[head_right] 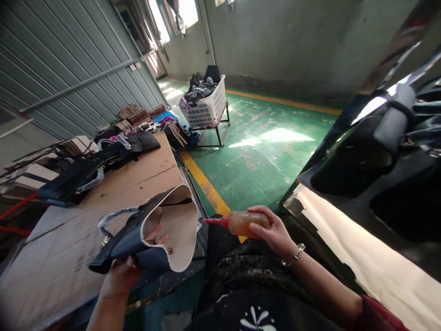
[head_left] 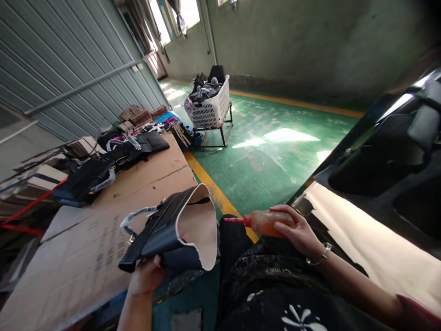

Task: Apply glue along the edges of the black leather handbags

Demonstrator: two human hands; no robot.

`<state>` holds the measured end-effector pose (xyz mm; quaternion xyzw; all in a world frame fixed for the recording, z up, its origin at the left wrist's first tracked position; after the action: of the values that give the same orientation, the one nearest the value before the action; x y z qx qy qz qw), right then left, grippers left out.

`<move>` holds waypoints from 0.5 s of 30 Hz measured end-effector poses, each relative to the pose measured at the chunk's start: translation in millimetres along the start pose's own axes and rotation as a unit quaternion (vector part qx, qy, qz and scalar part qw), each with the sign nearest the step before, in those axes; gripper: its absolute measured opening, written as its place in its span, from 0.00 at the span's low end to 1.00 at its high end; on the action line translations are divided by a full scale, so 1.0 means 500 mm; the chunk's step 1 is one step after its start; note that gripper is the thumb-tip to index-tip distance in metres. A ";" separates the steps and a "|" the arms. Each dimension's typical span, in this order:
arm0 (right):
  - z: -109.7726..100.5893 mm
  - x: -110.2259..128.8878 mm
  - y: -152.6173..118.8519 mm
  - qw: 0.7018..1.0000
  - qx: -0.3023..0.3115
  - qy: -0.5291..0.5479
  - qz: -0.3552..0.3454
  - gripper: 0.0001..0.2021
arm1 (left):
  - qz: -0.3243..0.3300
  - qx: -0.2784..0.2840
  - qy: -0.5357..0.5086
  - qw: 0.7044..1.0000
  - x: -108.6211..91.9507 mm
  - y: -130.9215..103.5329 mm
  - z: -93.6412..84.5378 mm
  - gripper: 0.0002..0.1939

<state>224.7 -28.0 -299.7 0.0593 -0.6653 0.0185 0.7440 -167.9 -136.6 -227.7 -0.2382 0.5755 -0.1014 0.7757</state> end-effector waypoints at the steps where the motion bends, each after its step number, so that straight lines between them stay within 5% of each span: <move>1: 0.007 0.006 0.006 1.000 0.004 -0.018 -0.016 0.20 | 0.003 0.037 -0.018 0.999 -0.002 0.000 0.008 0.35; 5: 0.035 0.037 0.038 0.996 0.020 -0.042 -0.082 0.18 | -0.007 0.106 -0.017 0.994 -0.011 0.005 0.019 0.34; 15: 0.077 0.121 0.119 0.956 0.090 -0.147 -0.237 0.17 | -0.062 0.085 0.001 0.994 -0.004 0.032 0.026 0.30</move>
<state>186.9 23.7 -232.0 0.2837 -0.7296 -0.1078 0.6128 -157.9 -118.5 -230.8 -0.2061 0.5494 -0.1982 0.7851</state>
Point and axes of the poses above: each hand's wrist, its own y-axis towards the middle knuckle, its own z-axis out of the palm, x = y × z, the point moved 9 cm from there along y, towards the middle knuckle, and after that the axes turned 8 degrees about -z, right-handed, at the moved point
